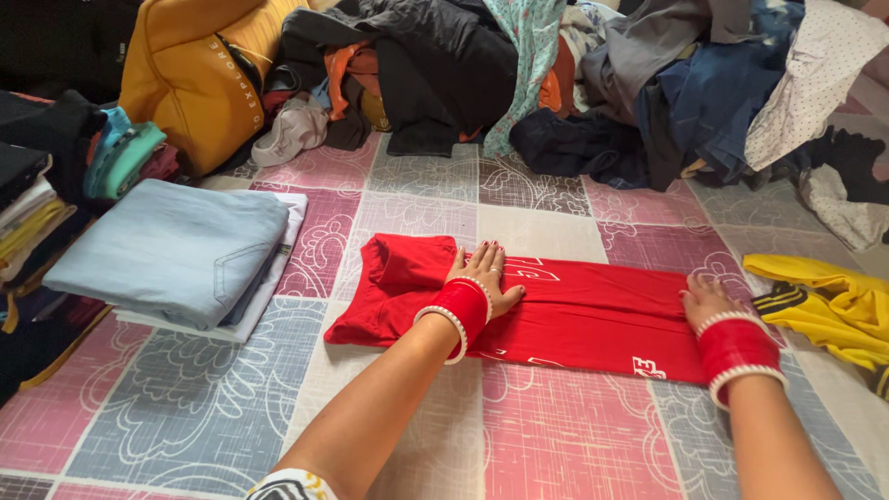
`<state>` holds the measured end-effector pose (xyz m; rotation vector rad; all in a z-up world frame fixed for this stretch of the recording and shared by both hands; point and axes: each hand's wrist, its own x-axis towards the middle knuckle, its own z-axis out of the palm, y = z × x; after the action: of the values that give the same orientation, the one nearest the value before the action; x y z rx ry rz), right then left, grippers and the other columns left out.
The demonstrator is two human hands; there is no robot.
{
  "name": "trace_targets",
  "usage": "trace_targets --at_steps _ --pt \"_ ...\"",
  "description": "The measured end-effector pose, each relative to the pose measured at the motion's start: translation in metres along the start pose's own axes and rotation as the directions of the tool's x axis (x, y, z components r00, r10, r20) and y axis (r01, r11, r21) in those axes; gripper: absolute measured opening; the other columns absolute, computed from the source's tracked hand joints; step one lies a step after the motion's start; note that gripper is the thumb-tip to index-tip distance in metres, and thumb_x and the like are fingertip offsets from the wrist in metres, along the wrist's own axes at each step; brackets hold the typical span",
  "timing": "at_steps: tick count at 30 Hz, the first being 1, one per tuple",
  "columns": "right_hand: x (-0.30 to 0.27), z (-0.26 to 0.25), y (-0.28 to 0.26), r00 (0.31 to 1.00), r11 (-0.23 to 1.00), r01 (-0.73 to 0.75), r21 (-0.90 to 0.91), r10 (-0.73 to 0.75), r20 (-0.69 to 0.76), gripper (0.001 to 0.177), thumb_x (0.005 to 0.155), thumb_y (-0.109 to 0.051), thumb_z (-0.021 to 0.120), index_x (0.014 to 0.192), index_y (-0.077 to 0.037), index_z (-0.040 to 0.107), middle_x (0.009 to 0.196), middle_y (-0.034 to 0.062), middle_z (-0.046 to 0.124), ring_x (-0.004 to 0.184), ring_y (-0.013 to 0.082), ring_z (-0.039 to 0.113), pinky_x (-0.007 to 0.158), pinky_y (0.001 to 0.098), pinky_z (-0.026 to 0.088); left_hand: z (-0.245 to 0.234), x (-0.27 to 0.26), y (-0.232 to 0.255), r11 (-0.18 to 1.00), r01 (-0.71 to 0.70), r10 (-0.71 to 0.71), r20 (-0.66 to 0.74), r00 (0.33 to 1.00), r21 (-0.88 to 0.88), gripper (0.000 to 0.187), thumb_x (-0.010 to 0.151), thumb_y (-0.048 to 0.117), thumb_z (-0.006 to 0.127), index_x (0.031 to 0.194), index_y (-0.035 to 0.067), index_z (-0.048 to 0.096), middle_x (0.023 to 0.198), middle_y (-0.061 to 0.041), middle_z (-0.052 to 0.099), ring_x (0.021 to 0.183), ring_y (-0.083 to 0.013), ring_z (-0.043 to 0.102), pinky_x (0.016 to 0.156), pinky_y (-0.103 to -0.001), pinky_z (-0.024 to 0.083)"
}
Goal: The person folds a black t-shirt and then a red t-shirt on a bed, placing them onto a stack of folded laundry.
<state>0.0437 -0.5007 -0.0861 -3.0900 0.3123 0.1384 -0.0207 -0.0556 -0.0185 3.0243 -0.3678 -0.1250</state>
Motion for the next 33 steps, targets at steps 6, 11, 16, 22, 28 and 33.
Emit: trace_targets --at_steps 6,11,16,22,28,33 --pt "-0.041 -0.005 -0.196 0.947 0.970 0.232 0.068 -0.209 -0.245 0.050 0.106 -0.033 0.044 0.151 -0.013 0.054 0.157 0.0082 0.057 0.129 0.0351 0.063 0.108 0.0473 0.053 0.023 0.016 -0.005 1.000 -0.001 0.001 -0.007 1.000 -0.011 0.092 0.095 0.067 0.034 0.163 0.009 0.011 0.172 -0.005 0.009 0.158 -0.0184 0.003 0.127 -0.049 0.000" --pt "-0.064 0.020 -0.270 0.728 0.754 0.657 0.017 -0.628 -0.276 0.057 0.104 -0.036 0.034 0.155 -0.010 0.038 0.165 0.0129 0.030 0.151 0.0328 0.025 0.115 0.0616 0.020 0.035 0.025 -0.011 0.999 -0.041 0.041 -0.110 0.993 0.005 0.086 0.097 0.058 0.037 0.164 0.008 0.014 0.173 -0.007 0.011 0.159 -0.0204 0.005 0.126 -0.051 0.002" --pt "-0.049 -0.002 -0.145 0.958 0.970 0.242 -0.036 -0.245 -0.148 0.058 0.105 -0.048 0.035 0.151 -0.015 0.044 0.167 0.0089 0.036 0.155 0.0266 0.033 0.123 0.0473 0.033 0.007 0.006 -0.002 0.999 -0.013 0.013 -0.018 1.000 -0.031 0.093 0.095 0.068 0.035 0.163 0.008 0.011 0.172 -0.006 0.009 0.159 -0.0192 0.003 0.127 -0.048 0.001" --pt "-0.022 -0.006 -0.044 0.997 0.998 -0.070 0.004 0.070 -0.026 0.072 0.100 -0.055 0.025 0.163 -0.023 0.013 0.172 -0.0046 0.002 0.157 0.0193 0.007 0.124 0.0615 0.012 0.000 -0.002 0.001 1.000 0.002 -0.002 0.006 1.000 -0.013 0.092 0.096 0.068 0.033 0.163 0.009 0.008 0.172 -0.005 0.007 0.159 -0.0183 0.001 0.127 -0.047 0.000" --pt "-0.044 -0.010 -0.178 0.945 0.984 0.173 0.046 -0.153 -0.290 0.057 0.100 -0.049 0.053 0.146 -0.014 0.053 0.155 0.0186 0.049 0.132 0.0409 0.056 0.110 0.0560 0.045 0.004 0.005 -0.003 0.999 -0.031 0.029 -0.061 0.998 -0.029 0.088 0.098 0.065 0.038 0.161 0.006 0.017 0.169 -0.011 0.013 0.156 -0.0225 0.007 0.125 -0.045 0.003" --pt "-0.086 0.010 -0.313 0.783 0.714 0.593 0.373 -0.404 -0.472 0.039 0.101 -0.037 0.051 0.131 -0.016 0.066 0.134 0.0134 0.068 0.123 0.0370 0.065 0.107 0.0489 0.051 -0.025 -0.012 -0.057 0.913 -0.001 -0.105 -0.237 0.966 -0.409 0.036 0.101 0.036 0.054 0.130 0.023 0.072 0.131 -0.011 0.075 0.123 -0.0254 0.069 0.111 -0.039 0.053"
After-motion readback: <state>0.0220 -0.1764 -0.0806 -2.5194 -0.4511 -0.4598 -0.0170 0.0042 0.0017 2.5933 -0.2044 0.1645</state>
